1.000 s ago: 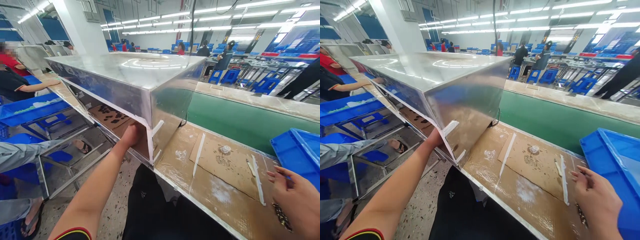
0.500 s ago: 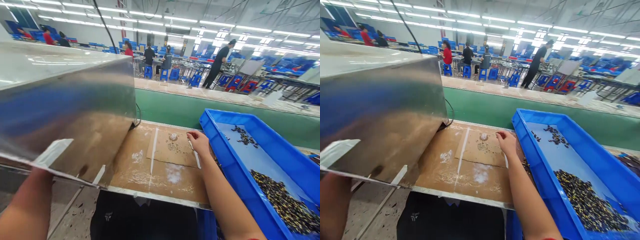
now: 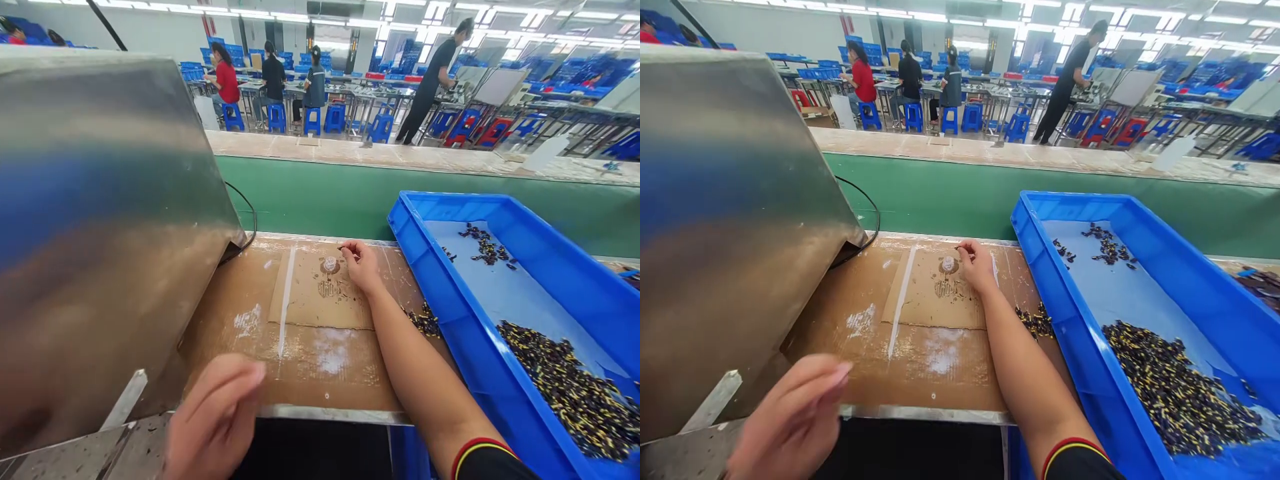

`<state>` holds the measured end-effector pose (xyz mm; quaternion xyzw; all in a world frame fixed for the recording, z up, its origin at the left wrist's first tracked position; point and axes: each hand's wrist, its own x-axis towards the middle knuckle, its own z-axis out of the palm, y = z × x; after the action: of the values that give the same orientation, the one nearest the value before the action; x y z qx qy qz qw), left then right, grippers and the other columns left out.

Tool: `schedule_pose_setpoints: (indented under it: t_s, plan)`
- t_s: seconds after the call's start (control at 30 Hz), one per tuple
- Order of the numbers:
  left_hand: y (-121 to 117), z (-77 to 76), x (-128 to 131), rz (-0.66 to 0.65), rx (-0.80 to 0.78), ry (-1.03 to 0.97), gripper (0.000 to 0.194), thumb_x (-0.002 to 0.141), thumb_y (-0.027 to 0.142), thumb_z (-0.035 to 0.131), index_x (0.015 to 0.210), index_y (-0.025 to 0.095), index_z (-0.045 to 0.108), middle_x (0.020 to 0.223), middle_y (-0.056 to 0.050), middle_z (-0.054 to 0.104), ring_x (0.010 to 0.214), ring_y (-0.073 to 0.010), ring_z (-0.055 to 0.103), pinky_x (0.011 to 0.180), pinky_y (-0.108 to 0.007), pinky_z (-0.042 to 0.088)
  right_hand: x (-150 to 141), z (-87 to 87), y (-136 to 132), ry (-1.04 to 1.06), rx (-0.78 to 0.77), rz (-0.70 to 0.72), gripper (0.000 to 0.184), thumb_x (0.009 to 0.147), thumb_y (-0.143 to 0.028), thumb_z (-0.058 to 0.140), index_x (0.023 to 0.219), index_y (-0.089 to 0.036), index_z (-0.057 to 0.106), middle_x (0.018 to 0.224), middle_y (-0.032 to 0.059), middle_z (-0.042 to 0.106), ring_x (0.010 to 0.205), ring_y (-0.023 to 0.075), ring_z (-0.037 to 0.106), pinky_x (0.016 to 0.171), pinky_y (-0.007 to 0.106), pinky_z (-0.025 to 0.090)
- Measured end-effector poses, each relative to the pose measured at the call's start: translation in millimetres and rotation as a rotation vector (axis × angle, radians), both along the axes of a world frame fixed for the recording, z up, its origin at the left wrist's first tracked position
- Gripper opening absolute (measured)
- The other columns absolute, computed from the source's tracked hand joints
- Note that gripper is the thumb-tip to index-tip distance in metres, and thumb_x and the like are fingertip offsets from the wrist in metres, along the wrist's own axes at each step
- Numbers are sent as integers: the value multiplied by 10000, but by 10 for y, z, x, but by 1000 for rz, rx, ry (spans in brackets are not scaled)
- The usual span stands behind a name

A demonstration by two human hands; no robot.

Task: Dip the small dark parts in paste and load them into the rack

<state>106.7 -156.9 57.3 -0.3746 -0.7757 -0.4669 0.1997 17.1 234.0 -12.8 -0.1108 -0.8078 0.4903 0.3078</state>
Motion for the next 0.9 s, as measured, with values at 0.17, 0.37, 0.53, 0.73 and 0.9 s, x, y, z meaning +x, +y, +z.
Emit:
schedule_pose_setpoints:
  t_s: [0.17,0.37,0.53,0.73,0.9]
  plan:
    - [1101,-133,-671,-84,145,-302,144,957,212,672,1034,278,773,951,-24,771,858,-180,716,794,-313,576,-18,-57,20,-21,-189,79,363,895,-536,641,1063,-215,645,867,36,740,775,177,697,757,325,563]
    - [1649,-502,-1123,-100,228,-701,246,903,397,733,1027,197,803,989,-88,787,870,-209,720,787,-314,562,-15,-6,16,-19,-101,-127,277,850,-470,695,928,-205,667,728,10,704,660,164,643,702,319,537]
    - [1624,-700,-1218,-103,266,-856,355,836,434,792,1081,179,817,942,-95,794,800,-193,700,777,-328,578,-60,5,23,3,-118,-157,271,825,-428,729,947,-186,726,806,45,754,711,176,665,737,336,569]
    - [1635,-724,-1341,-84,484,-1086,576,698,463,913,1158,136,800,979,-120,799,814,-165,690,796,-318,597,-98,-65,48,18,-123,-48,280,884,-378,698,1065,-186,791,1032,73,801,912,199,721,907,394,598]
    - [1652,-709,-1325,-83,482,-1114,494,724,408,910,1125,139,801,932,-100,794,794,-156,702,784,-304,608,-89,-75,45,28,-121,-29,314,912,-371,700,1162,-198,779,1080,72,799,961,201,730,952,418,598]
